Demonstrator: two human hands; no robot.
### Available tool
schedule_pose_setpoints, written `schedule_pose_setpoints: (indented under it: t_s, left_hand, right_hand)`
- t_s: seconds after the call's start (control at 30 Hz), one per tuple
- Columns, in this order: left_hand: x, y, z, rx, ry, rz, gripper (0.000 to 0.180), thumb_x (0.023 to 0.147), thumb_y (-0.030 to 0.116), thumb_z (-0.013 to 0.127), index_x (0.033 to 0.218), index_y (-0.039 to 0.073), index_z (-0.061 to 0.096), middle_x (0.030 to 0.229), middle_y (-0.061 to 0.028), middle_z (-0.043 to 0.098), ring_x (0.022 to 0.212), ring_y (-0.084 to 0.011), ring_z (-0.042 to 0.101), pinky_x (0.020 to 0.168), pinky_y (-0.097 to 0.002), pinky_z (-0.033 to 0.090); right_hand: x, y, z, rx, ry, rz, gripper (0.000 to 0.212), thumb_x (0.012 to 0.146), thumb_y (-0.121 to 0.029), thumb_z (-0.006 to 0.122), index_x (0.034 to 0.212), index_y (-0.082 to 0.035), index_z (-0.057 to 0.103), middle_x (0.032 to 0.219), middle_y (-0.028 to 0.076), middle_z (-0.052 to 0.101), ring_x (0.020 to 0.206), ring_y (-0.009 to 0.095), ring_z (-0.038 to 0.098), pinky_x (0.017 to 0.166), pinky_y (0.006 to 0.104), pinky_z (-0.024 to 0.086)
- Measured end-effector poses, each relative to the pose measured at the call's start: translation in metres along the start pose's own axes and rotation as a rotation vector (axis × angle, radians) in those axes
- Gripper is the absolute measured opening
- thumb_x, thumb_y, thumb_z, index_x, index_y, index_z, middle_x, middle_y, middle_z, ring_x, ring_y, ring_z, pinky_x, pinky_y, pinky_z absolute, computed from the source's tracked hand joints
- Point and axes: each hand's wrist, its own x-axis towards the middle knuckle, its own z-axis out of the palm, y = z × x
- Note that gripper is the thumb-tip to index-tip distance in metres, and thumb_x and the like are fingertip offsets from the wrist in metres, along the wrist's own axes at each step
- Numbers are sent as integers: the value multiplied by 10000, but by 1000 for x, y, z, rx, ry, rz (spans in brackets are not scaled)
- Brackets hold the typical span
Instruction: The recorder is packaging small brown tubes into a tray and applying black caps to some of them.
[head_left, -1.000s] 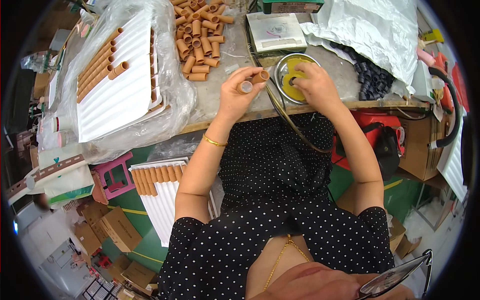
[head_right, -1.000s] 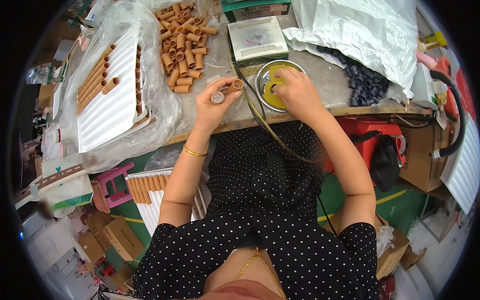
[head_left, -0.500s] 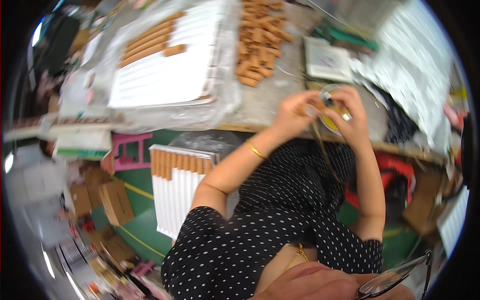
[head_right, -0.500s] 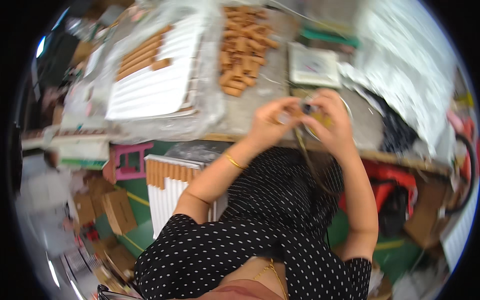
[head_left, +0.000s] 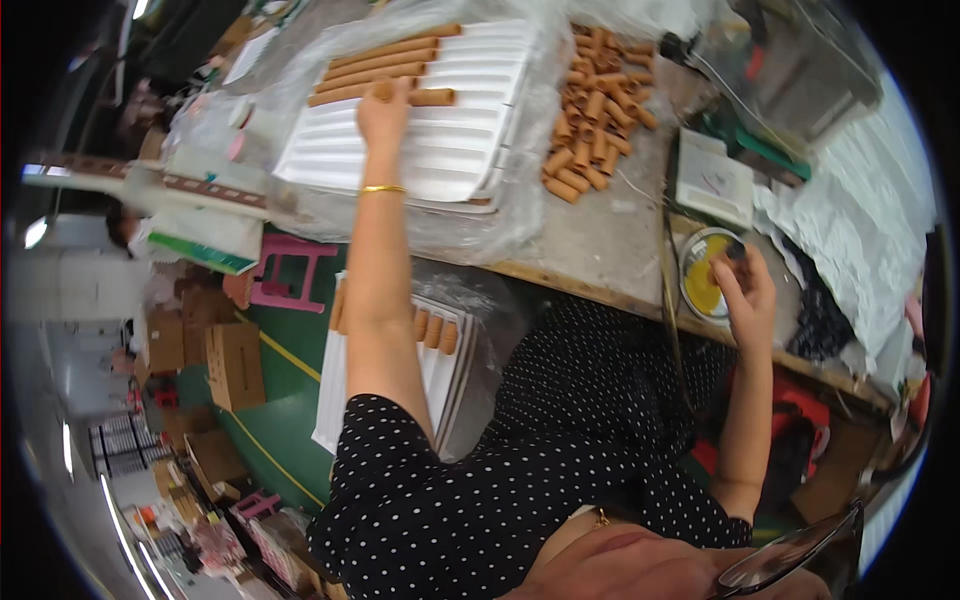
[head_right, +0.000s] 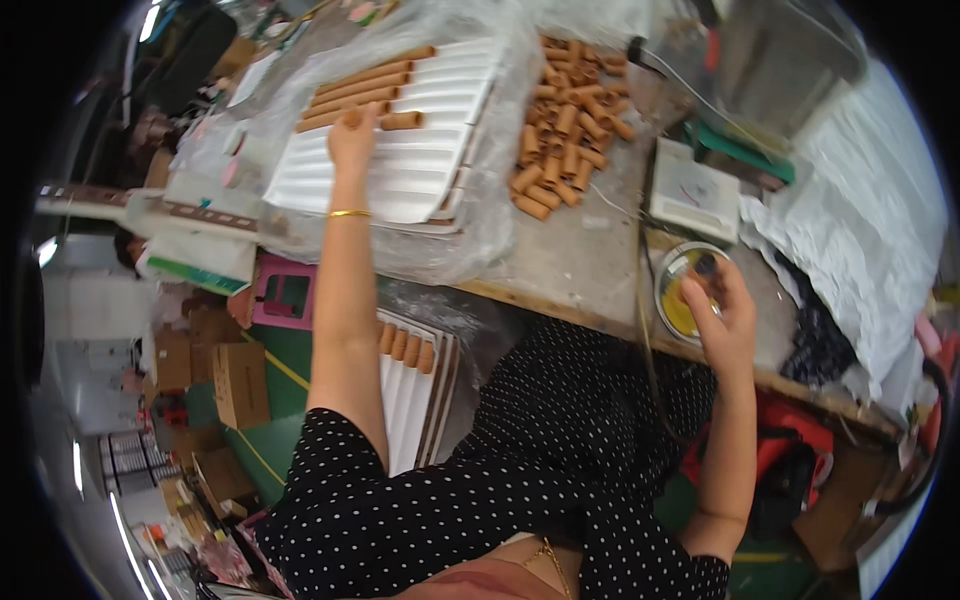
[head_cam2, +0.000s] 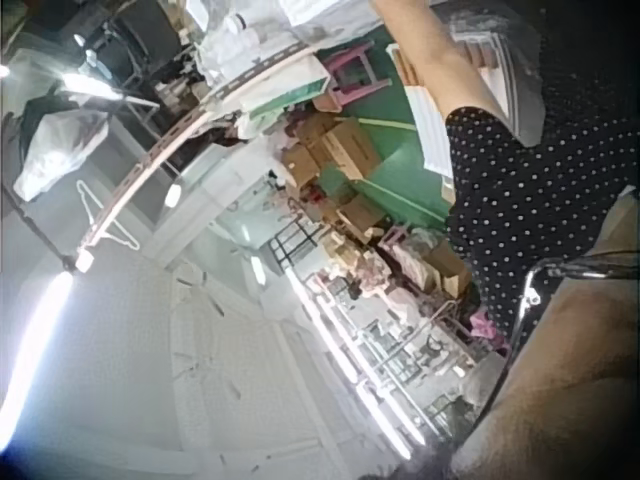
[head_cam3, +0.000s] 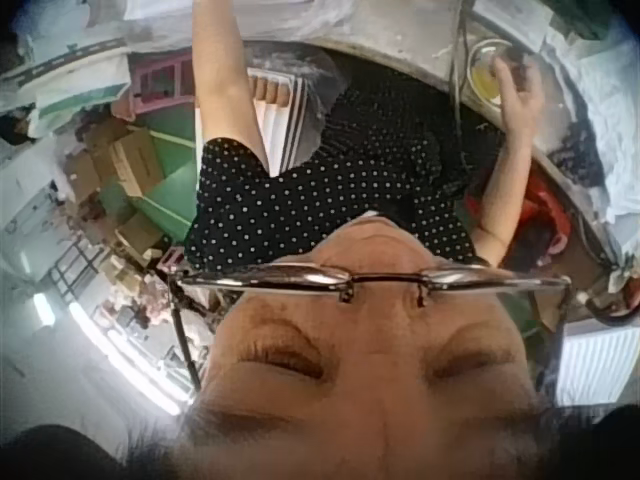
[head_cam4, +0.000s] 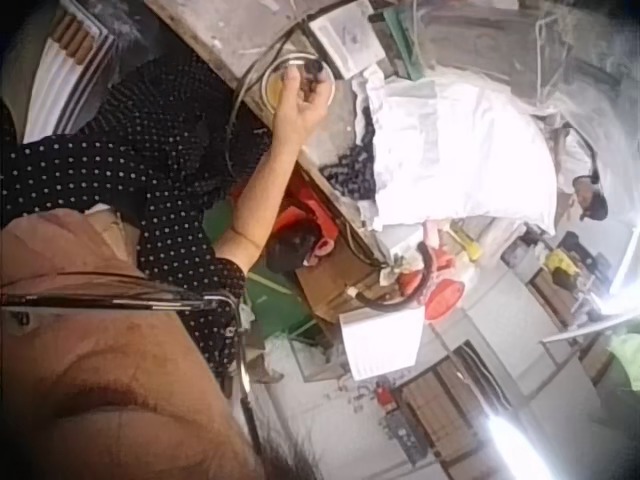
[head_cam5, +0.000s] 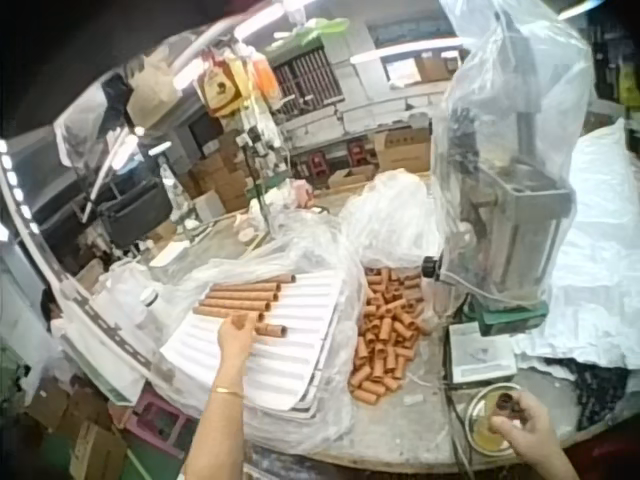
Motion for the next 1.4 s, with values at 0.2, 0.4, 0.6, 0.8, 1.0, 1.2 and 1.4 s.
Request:
schedule_pose_setpoints:
  t_s: [0.2,0.4,0.6,0.8,1.0,1.2,1.4]
  left_hand:
    - [4,1,8,109,-201,91,409,749,412,685,877,24,690,819,-160,680,797,-286,650,733,-362,486]
    - [2,-9,10,-211,-141,102,253,738,177,733,908,8,653,822,-57,672,730,-128,613,681,-267,485]
    - [-136,137,2,-952,-543,15,239,837,156,665,1020,8,619,883,-40,645,739,-102,591,676,-229,479]
    - [-245,175,54,-1403,-1269,-543,272,862,122,631,1068,-40,553,968,-104,626,801,-154,639,709,-229,556]
    - [-270,180,74,-1377,-1334,-669,264,875,127,616,1075,-35,556,979,-107,619,834,-147,628,748,-231,546]
    - [-280,187,91,-1563,-1311,-877,303,892,165,598,1113,-36,545,1026,-104,610,903,-153,599,831,-270,510]
    - [-278,186,85,-1445,-1164,-749,304,888,151,606,1123,-31,541,985,-101,622,831,-127,589,745,-233,499]
  right_hand:
    - [2,-2,8,-45,67,-62,347,853,-82,622,1166,12,505,964,20,582,837,78,541,763,222,439]
    - [1,7,-2,-89,64,-141,299,848,-76,628,1115,-16,509,937,10,572,815,75,523,727,219,429]
    - [5,-1,4,76,56,-57,233,893,-89,564,1107,1,544,994,20,574,857,79,531,742,209,435]
    - [16,-18,13,-385,82,-337,174,839,-78,611,997,-6,594,874,92,572,800,194,588,681,288,462]
    - [18,-10,-7,-675,-13,-472,183,822,-79,640,989,-23,593,867,53,578,771,161,567,656,273,454]
    - [31,13,4,88,31,8,320,754,-102,737,1007,17,582,873,24,613,751,69,541,656,216,454]
    - [95,13,-15,-815,274,-94,293,735,-273,719,920,-57,652,875,87,645,773,223,629,697,328,487]
